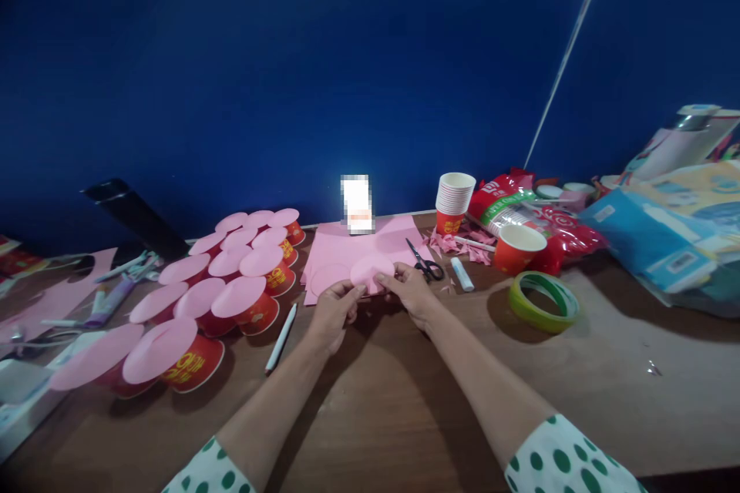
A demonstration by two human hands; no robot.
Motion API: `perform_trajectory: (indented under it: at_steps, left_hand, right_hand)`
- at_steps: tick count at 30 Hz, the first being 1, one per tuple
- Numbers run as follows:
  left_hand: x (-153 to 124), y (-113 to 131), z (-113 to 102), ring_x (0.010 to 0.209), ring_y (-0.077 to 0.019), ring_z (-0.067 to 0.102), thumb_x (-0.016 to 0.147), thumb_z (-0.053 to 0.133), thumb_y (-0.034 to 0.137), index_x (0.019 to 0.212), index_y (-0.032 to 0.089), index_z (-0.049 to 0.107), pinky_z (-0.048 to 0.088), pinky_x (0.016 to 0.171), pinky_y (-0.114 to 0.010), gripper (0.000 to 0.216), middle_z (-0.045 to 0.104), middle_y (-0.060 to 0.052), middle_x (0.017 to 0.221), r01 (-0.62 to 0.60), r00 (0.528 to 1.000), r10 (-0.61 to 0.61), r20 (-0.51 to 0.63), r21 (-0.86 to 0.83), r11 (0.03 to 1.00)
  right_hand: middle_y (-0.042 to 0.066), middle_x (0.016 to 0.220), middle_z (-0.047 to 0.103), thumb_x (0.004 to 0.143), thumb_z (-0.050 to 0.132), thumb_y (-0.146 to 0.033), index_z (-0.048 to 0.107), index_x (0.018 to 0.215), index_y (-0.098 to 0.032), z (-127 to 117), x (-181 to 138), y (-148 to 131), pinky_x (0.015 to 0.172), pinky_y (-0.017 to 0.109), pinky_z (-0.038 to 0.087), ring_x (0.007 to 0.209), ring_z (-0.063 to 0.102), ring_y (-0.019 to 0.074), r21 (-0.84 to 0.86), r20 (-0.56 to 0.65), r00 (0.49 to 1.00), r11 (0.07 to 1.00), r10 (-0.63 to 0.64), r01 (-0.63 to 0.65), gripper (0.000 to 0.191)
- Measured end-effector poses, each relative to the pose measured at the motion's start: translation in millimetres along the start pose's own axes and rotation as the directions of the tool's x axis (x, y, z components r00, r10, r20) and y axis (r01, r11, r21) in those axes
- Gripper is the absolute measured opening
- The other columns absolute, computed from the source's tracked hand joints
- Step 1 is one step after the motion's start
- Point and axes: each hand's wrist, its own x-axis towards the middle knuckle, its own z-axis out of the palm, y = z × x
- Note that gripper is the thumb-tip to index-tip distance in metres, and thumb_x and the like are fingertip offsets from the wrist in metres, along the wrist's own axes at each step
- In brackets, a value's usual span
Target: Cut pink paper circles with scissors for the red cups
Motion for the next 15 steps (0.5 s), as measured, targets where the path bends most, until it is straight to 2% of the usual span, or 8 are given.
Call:
perform_trajectory:
  at_steps: [5,8,12,15]
  left_hand:
    - [-1.8,2.1,1.4,0.033,-0.0025,0.026,0.061,0.072,0.040,0.070,0.015,0.055,0.016,0.035,-0.018,0.032,0.036,0.010,0.040,0.003,0.999,-0.003,0.038,0.001,1.000]
    - [-4.3,3.8,3.0,0.035,-0.0017,0.026,0.061,0.072,0.038,0.080,0.013,0.059,0.017,0.035,-0.018,0.035,0.040,0.009,0.045,0.000,0.998,-0.001,0.063,0.013,1.000]
    - [-4.5,3.9,3.8,0.037,-0.0009,0.027,0.059,0.074,0.033,0.087,0.010,0.059,0.019,0.036,-0.017,0.039,0.046,0.007,0.051,0.007,0.999,-0.008,0.036,0.014,1.000]
    - [-2.1,1.6,2.6,0.036,-0.0009,0.025,0.059,0.074,0.033,0.085,0.011,0.058,0.018,0.036,-0.017,0.037,0.041,0.009,0.049,0.002,1.000,-0.002,-0.005,0.011,1.000]
  right_hand:
    - [-0.005,0.057,0.058,0.052,0.079,-0.037,0.053,0.067,-0.017,3.2,0.1,1.5,0.045,0.019,0.040,0.049,0.051,0.0080,-0.009,-0.007,1.000,1.000,-0.024,0.024,0.036]
    - [-0.004,0.059,0.060,0.053,0.078,-0.036,0.055,0.071,-0.017,4.0,0.9,3.4,0.047,0.018,0.042,0.051,0.053,0.0081,-0.019,0.002,1.000,0.999,-0.026,0.026,0.035]
    - [-0.004,0.059,0.060,0.051,0.079,-0.036,0.056,0.072,-0.017,4.7,1.4,4.2,0.047,0.018,0.042,0.052,0.054,0.0086,-0.022,0.008,1.000,1.000,-0.016,0.016,0.037]
    - [-0.004,0.059,0.060,0.052,0.078,-0.036,0.056,0.076,-0.018,4.2,0.9,3.1,0.047,0.019,0.043,0.053,0.055,0.0093,-0.031,0.014,1.000,1.000,0.003,-0.003,0.037]
